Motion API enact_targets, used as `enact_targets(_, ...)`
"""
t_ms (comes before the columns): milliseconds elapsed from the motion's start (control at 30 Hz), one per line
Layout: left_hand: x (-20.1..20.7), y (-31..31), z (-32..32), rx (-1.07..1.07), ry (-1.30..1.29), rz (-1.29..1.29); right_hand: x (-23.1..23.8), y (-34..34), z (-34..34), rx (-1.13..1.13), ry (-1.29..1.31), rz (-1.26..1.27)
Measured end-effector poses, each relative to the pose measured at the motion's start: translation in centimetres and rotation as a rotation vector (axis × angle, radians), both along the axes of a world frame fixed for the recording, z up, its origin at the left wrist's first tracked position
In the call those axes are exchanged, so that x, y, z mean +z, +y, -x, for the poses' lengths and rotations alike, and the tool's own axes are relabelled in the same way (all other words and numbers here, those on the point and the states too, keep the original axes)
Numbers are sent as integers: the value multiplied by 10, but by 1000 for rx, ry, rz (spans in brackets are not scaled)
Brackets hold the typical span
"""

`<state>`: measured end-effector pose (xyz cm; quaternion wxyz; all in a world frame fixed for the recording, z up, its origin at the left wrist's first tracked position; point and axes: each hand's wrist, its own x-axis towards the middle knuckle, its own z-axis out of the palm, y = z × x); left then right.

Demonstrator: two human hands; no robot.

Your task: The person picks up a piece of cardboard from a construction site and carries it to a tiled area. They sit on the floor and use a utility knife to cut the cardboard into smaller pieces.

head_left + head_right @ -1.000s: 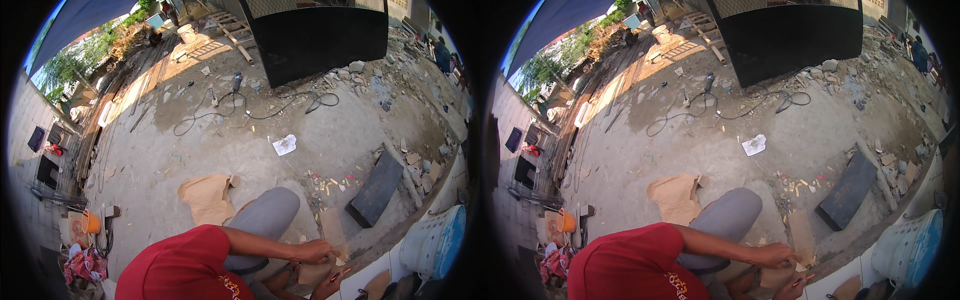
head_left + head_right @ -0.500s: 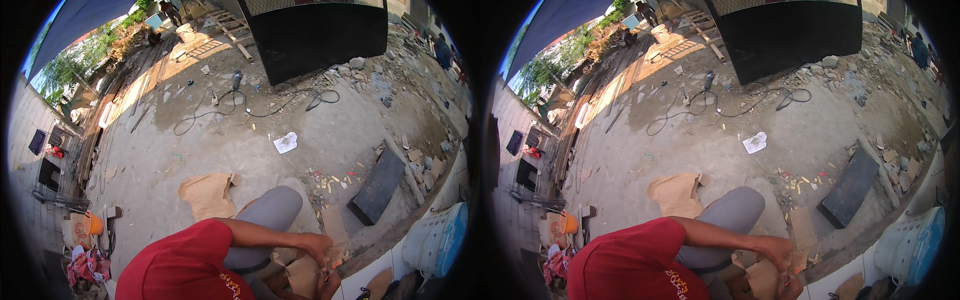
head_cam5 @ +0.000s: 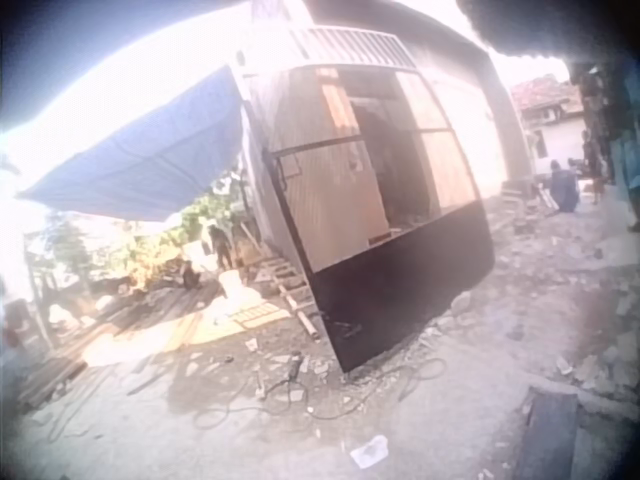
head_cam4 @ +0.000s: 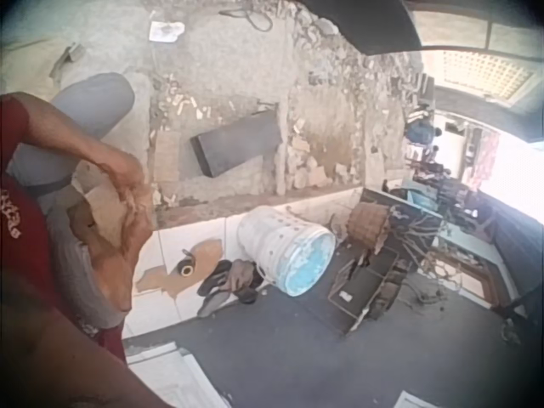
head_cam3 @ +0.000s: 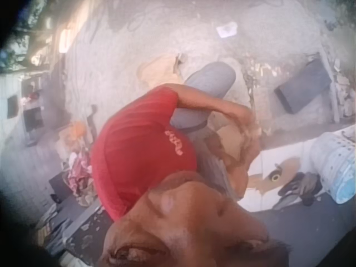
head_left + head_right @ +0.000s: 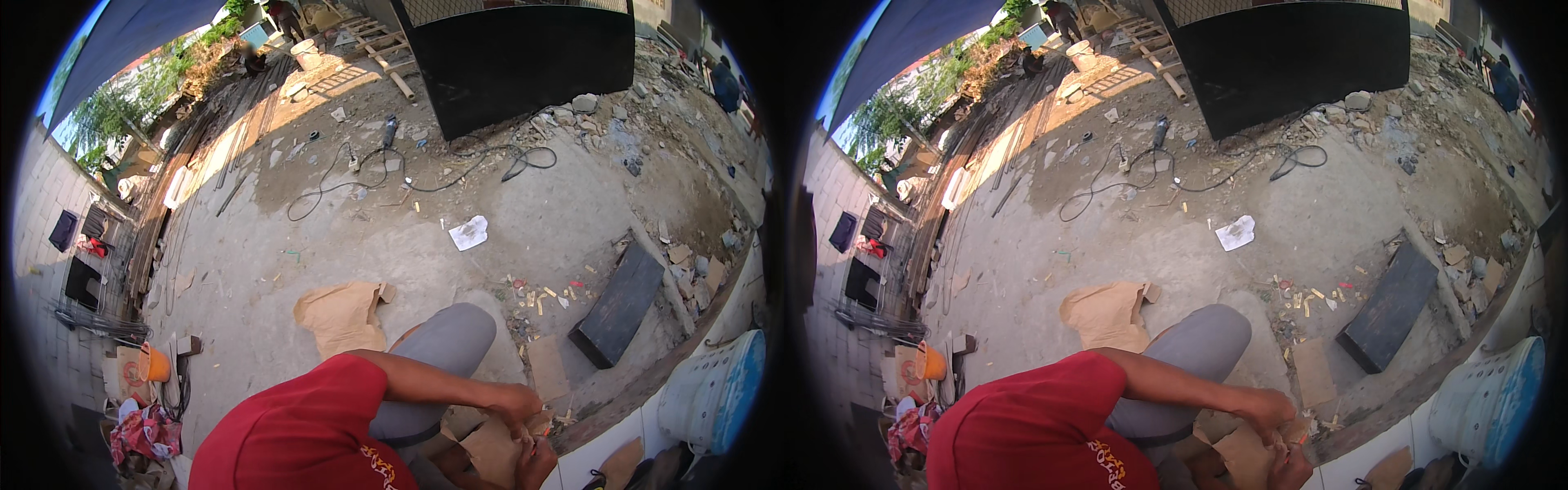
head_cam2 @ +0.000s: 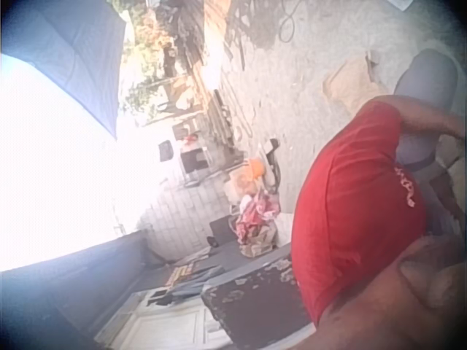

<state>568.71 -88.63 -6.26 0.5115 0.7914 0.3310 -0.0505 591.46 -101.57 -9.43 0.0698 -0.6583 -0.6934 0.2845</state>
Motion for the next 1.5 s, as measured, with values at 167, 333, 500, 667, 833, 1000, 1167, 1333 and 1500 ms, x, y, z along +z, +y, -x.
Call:
enact_targets(167,-45,-13,-21,-81,42,-79,5,5,12,-65,84,33)
enact_targets(333,-66,-28,-37,69,19,-119,8,14,10,125,-156,-178)
enact_targets(500,-73,-36,-31,198,3,-61,-9,10,40,-66,-58,-383)
enact_targets(667,-65,-8,-38,90,117,-15,-30,30,26,-376,156,-322)
enact_targets(833,-59,20,6,-54,176,2,-52,63,25,-260,425,68)
enact_targets(1000,-53,47,-16,-137,230,-32,-49,79,4,-260,616,205)
enact_targets(1167,-55,45,-18,-62,278,119,-63,73,3,-223,478,207)
enact_targets(1333,-68,39,-4,4,181,118,-51,75,35,-271,391,106)
enact_targets(1500,-81,28,-15,-4,151,71,-53,64,26,-369,361,132)
